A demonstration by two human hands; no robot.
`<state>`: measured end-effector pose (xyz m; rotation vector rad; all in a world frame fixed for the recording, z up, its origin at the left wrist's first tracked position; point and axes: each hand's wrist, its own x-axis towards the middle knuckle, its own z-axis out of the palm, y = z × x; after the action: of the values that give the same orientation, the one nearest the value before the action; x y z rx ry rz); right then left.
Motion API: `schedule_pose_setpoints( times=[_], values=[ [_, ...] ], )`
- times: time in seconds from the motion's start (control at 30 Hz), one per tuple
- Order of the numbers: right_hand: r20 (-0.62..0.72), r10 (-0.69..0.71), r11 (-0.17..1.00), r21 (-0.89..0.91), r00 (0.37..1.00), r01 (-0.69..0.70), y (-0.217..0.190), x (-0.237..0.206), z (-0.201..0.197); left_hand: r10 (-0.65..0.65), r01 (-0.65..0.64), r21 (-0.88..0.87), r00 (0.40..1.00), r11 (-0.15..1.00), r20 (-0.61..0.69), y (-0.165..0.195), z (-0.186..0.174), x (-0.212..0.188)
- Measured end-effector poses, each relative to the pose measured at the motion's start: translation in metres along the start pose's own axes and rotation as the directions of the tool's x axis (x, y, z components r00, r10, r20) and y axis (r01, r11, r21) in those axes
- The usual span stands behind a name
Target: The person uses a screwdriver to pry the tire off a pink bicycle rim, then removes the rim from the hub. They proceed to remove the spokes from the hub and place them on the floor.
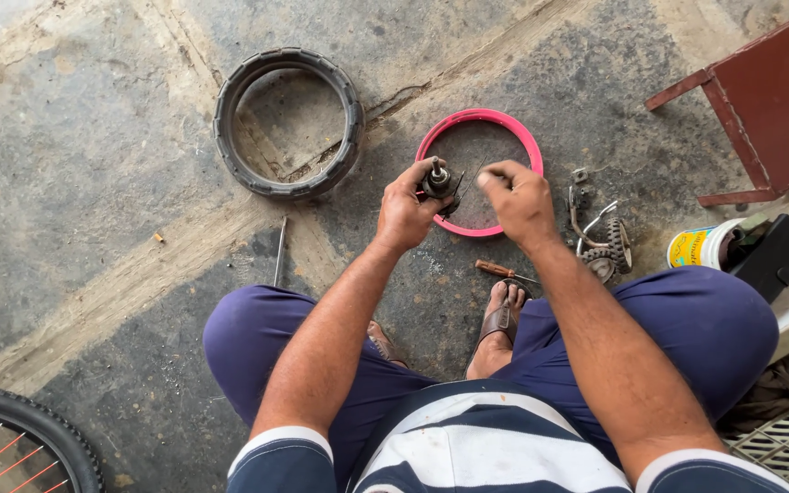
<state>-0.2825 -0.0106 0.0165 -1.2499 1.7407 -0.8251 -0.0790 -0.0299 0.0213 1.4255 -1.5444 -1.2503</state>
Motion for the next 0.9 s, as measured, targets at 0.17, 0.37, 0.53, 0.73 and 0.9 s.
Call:
schedule_pose_setpoints(
  times=[0.17,0.37,0.53,0.73,0.9],
  values=[
    [0.308,0.187,0.654,0.67,0.933,-0.353,0.032,0.013,0.016,-0.027,0.031,-0.023,0.99,0.999,0.14,0.007,-0.004,0.0],
    [0.144,-0.257,0.949,0.223,0.956,0.222,0.024,-0.001,0.013,-0.04,0.039,0.011,0.998,0.999,0.038,0.004,-0.006,0.003],
    [0.004,-0.255,0.924,0.296,0.967,0.243,-0.005,-0.011,0.014,0.108,-0.104,0.175,0.994,0.979,-0.018,0.007,-0.004,0.0],
    [-0.021,-0.439,0.896,0.066,0.898,0.439,-0.028,-0.019,0.007,0.087,-0.083,0.149,0.996,0.985,-0.018,0.01,0.001,-0.001],
    [0.087,-0.584,0.738,-0.357,0.807,0.572,-0.036,-0.021,-0.009,0.08,-0.079,0.086,0.997,0.993,-0.01,0.005,-0.001,0.003]
  ],
)
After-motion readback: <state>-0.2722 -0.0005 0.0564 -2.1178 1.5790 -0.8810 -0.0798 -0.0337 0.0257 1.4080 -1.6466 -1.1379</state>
